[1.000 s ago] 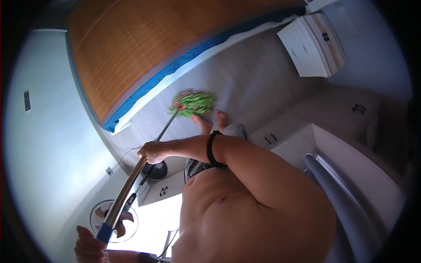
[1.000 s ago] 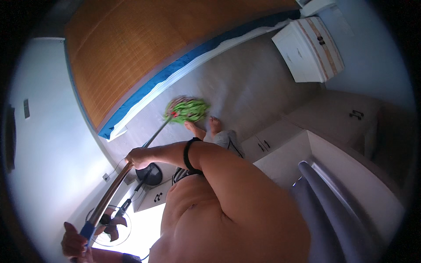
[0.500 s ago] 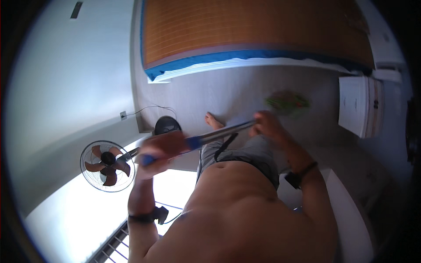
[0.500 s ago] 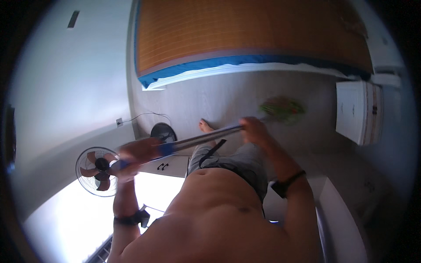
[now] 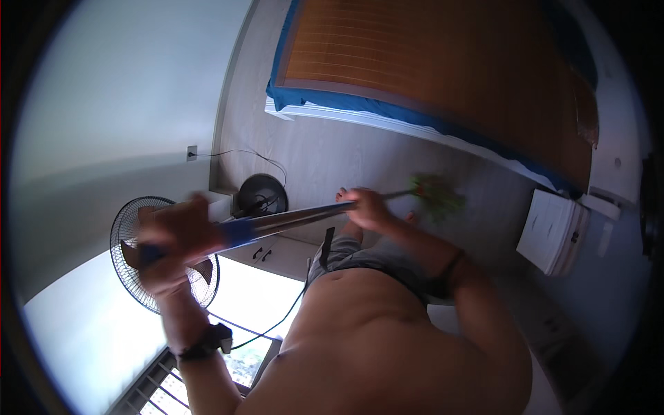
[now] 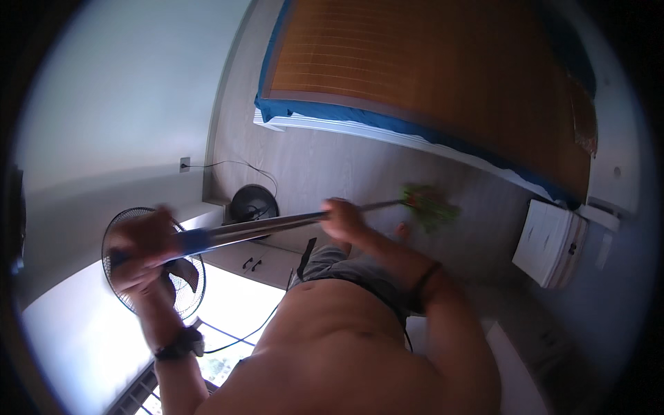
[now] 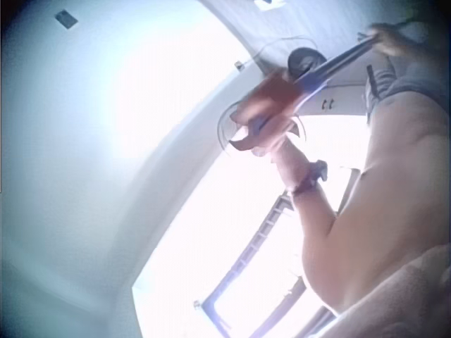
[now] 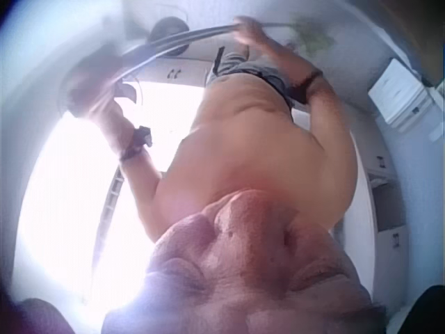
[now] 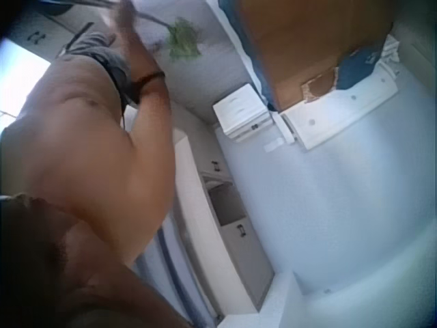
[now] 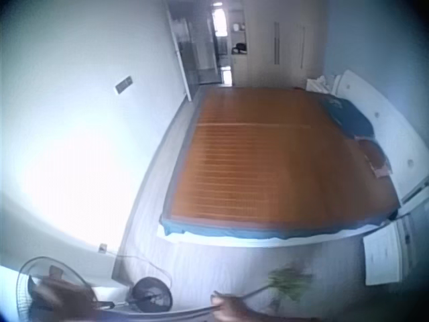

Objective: The person fills a bucket with water at a sink, wrings out a mop by hand, and then mops the floor in a bedroom.

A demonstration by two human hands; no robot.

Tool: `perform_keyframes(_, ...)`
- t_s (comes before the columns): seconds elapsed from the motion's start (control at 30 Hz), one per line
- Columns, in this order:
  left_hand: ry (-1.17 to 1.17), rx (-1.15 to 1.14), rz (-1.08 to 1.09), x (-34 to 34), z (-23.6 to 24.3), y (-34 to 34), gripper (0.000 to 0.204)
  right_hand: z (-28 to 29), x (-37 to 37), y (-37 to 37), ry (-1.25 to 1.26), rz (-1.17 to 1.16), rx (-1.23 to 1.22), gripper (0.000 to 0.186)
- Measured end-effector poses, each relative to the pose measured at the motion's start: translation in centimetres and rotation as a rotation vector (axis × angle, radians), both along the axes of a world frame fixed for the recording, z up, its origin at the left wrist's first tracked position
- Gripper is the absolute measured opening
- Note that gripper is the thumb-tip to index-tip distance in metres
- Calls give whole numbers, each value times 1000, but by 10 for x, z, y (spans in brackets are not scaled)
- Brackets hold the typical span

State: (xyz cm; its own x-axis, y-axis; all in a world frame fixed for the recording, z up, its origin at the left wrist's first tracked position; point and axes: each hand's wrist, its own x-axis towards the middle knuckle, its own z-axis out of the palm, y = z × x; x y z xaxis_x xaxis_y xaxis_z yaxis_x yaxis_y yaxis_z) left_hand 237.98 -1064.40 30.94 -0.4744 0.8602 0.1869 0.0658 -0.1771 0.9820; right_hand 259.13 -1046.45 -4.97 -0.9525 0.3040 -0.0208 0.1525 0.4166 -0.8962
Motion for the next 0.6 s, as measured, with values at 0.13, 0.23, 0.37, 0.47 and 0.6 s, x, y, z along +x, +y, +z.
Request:
perform_keyframes(0.13,247,-12,193,0,104,-69,29,88,-139,-100,88,325,-222,7)
perform_keyframes(0.23,433,-148,423,11,99,-79,17,88,-206,-132,119,510,-288,4)
perform_keyframes(0.37,562,-167,345,-4,86,-88,21,66,-244,-143,148,647,-233,6)
perform_keyframes(0.47,565,-42,571,3,70,-104,27,94,-232,-132,91,624,-192,7)
perform_keyframes(0.6,127,-235,799,0,25,-119,51,89,-200,-65,-144,510,-167,10)
